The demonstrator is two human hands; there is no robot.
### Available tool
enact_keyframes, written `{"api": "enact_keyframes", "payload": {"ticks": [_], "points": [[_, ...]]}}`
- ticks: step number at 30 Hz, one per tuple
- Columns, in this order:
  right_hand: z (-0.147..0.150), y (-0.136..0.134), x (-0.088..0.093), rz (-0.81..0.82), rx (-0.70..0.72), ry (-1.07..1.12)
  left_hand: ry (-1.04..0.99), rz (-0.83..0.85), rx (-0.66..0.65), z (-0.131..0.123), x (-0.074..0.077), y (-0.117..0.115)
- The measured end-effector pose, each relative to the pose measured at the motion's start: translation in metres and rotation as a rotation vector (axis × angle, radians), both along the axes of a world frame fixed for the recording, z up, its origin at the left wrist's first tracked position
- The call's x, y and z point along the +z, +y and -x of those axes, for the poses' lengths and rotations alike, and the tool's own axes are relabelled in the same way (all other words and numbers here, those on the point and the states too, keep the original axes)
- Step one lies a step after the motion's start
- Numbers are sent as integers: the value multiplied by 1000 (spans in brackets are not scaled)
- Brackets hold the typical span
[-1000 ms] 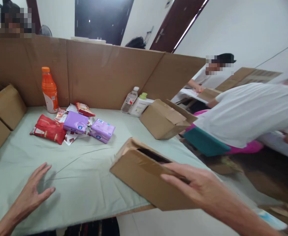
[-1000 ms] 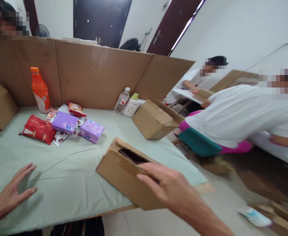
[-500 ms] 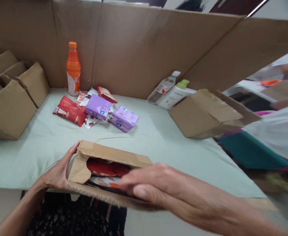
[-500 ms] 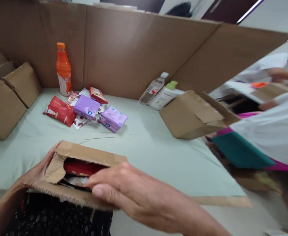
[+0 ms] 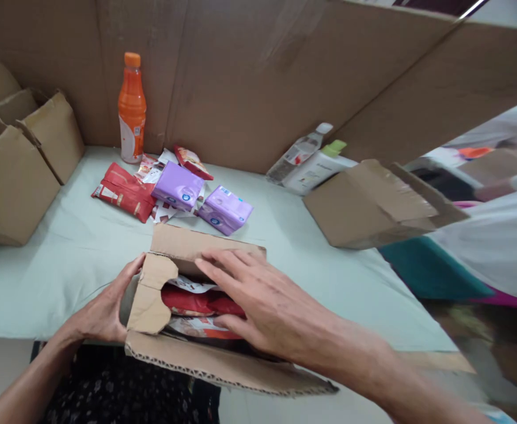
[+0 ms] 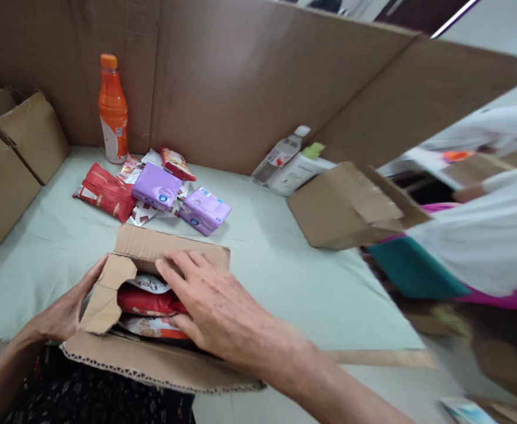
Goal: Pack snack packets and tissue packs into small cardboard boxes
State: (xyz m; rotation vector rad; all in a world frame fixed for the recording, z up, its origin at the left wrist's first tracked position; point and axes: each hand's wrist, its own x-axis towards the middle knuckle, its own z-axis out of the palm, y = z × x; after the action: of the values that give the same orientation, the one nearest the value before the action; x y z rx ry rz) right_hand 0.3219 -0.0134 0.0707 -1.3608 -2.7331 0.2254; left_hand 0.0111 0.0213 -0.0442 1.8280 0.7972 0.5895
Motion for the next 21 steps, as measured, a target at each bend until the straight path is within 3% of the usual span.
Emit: {"api": "enact_keyframes", "payload": {"ticks": [5, 12, 17, 21], "points": [[12, -4, -11, 86, 93, 12, 1, 2, -2, -2, 4, 0], [30, 5, -47, 17, 19, -158, 17, 8, -3, -5, 7, 2], [34, 14, -49, -12, 135, -157, 23, -18, 8, 0, 0, 0], [22, 9, -37, -111, 111, 60, 62, -42, -6, 6, -2, 1]]}}
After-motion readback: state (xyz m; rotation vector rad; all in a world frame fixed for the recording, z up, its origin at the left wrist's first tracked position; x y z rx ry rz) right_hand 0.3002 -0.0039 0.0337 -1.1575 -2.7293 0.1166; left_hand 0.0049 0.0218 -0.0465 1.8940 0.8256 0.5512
